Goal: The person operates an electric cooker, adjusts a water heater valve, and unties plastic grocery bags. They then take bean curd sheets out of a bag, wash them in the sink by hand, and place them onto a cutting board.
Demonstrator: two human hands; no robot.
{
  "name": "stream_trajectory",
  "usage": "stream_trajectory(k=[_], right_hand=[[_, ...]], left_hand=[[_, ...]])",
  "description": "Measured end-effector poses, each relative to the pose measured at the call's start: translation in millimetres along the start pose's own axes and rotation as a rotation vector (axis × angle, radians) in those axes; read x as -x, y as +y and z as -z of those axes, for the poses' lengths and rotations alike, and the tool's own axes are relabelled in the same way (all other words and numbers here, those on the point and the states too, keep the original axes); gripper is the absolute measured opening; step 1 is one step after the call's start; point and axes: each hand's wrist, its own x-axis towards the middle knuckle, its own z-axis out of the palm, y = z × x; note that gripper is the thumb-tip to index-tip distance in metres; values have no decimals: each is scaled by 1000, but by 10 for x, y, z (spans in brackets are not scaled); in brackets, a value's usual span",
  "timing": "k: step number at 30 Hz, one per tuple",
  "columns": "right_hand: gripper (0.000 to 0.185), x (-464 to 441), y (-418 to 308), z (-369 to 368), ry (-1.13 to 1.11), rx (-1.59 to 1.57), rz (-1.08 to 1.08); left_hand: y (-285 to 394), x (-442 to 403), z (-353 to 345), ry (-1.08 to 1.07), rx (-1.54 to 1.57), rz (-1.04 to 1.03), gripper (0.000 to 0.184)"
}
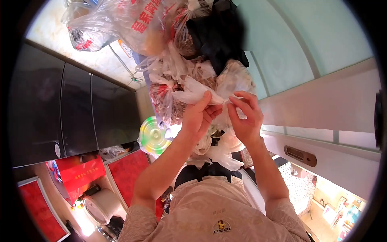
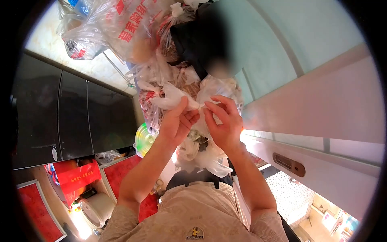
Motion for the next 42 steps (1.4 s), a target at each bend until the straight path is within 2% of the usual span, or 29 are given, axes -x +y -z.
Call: stream_trajectory(k=[1, 4, 6, 8, 10, 14, 18, 20, 22, 27, 31, 37, 39, 40, 42], right_hand=[[17, -3, -5, 21, 19, 63, 90], [17, -33, 0, 85, -56, 68, 120], [17, -50, -3, 105, -71, 74, 135], [17, -58, -4, 111, -85, 81, 151], [18, -36, -3, 109, -107, 31, 93], [15, 36, 46, 116, -121, 27, 53], [15, 149, 74, 152, -84, -51, -41], [14, 136, 64, 175, -95, -53, -47], [14, 102, 30, 206, -121, -13, 30], [13, 3, 37, 314, -257, -4, 44], [13, -10, 95, 299, -355, -34, 49], [14, 2, 90, 186, -273, -70, 44], [17, -24, 46, 195, -240, -66, 84], [24, -38, 17, 195, -230, -11, 76], [31, -45, 96, 214, -225, 41, 79]], left_hand=[[-11, 6, -3, 1, -1, -3, 17], [-53, 41, -25, -85, -20, -101, 18], [-79, 121, -48, -132, -199, -250, 24], [-139, 175, 2, -151, -309, -269, 26], [-209, 214, 89, -168, -417, -288, 28], [-365, 206, 381, -414, -588, -512, 26], [-420, 205, 326, -315, -709, -678, 21], [-304, 303, 215, -356, -969, -824, 23], [-292, 293, 205, -347, -941, -819, 27], [-231, 226, 229, -477, -927, -837, 30], [-255, 205, 319, -502, -900, -815, 28], [-211, 221, 222, -388, -727, -718, 22], [-121, 190, 178, -166, -1020, -533, 17], [-62, 180, 76, -166, -1017, -545, 17], [76, 238, -291, -400, -1618, -1117, 14]])
